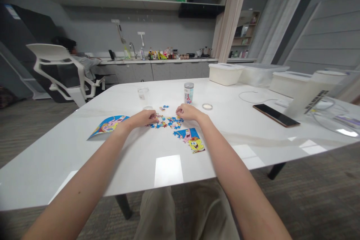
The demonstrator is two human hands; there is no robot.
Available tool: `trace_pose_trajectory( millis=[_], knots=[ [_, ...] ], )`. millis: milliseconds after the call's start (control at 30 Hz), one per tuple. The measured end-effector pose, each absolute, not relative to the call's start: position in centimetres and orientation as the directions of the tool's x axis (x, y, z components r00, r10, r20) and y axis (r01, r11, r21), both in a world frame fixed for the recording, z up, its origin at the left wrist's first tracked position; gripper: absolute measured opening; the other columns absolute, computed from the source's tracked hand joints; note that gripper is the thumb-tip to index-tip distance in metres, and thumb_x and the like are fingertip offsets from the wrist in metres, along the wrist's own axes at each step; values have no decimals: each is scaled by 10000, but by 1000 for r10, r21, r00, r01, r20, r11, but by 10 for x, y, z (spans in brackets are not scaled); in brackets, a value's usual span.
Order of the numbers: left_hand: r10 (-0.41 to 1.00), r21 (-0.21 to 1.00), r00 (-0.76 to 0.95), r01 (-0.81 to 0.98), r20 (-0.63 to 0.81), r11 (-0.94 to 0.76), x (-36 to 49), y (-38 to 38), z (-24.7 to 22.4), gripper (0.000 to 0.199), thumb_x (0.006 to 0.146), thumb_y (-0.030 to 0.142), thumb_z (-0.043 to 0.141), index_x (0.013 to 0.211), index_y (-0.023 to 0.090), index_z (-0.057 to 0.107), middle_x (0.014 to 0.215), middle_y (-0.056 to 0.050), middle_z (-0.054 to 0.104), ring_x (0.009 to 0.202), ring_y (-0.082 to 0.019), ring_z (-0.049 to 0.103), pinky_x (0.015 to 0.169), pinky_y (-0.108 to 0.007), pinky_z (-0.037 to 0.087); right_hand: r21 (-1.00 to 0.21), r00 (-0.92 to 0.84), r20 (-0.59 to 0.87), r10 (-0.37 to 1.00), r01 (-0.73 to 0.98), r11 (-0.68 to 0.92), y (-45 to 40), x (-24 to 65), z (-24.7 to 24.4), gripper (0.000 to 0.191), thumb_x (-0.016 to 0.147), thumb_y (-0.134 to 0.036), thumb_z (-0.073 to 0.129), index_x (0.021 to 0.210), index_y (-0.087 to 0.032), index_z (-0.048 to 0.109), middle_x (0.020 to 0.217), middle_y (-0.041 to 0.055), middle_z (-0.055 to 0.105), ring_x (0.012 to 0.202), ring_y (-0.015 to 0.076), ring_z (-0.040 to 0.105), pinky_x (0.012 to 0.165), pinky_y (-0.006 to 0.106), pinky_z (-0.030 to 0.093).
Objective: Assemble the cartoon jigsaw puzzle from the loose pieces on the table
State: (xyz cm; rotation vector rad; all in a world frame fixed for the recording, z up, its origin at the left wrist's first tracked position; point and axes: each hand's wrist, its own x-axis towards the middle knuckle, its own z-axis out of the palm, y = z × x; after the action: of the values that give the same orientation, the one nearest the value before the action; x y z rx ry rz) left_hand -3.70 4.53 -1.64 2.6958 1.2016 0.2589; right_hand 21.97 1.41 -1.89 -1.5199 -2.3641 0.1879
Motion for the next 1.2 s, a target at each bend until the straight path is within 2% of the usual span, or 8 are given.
trace_pose_trajectory(
  millis=[167,333,567,700,833,1033,1133,1200],
  knots=[
    [743,218,662,715,96,-665,-35,47,-19,217,806,386,593,729,189,543,708,-26,628,654,-175,557,596,-261,378,-340,-427,170,888,820,460,12,216,-19,324,736,-74,568,1006,-117,741,928,86,734,798,170,638,711,218,475],
    [743,216,665,716,83,-664,-34,47,-22,247,824,423,555,738,192,536,732,-36,640,664,-178,566,602,-261,380,-418,-493,139,859,757,502,10,210,-17,415,663,-13,600,1036,-135,737,1047,84,711,890,168,634,744,207,491],
    [714,167,693,696,100,-698,-33,44,-21,301,868,462,475,787,187,568,802,-63,670,724,-195,592,643,-267,398,-497,-437,152,887,742,450,14,211,-22,269,780,-199,652,1026,-122,729,1017,103,718,912,184,644,802,263,501],
    [711,141,695,698,102,-702,-34,42,-20,297,883,444,463,784,186,572,808,-67,676,712,-190,587,643,-266,399,-551,-503,68,862,701,453,11,217,-17,463,699,-337,767,1129,-181,702,1192,102,663,1085,229,607,880,298,493],
    [711,141,697,698,90,-702,-31,41,-19,311,901,431,448,767,180,574,792,-65,677,699,-184,583,638,-264,391,-555,-531,25,847,697,453,9,218,-14,572,613,-343,826,1155,-223,692,1292,87,602,1197,253,546,968,324,458],
    [710,132,697,698,97,-704,-30,41,-20,324,911,423,427,758,178,574,778,-66,671,685,-183,574,624,-265,373,-541,-450,58,891,736,407,11,211,-18,492,702,-354,765,1149,-162,685,1260,119,603,1147,235,577,993,320,442],
    [709,126,697,698,107,-705,-30,42,-20,336,910,437,422,750,180,568,778,-68,666,690,-184,570,627,-265,369,-544,-478,36,878,727,418,10,214,-15,473,737,-346,735,1167,-157,676,1278,125,595,1176,235,561,1002,326,437],
    [713,118,694,703,104,-701,-30,42,-20,339,909,438,423,738,181,561,769,-70,662,682,-184,566,625,-267,365,-557,-516,6,857,710,431,8,217,-12,509,694,-314,770,1177,-186,675,1307,103,589,1217,236,535,1009,321,433]
  ],
)
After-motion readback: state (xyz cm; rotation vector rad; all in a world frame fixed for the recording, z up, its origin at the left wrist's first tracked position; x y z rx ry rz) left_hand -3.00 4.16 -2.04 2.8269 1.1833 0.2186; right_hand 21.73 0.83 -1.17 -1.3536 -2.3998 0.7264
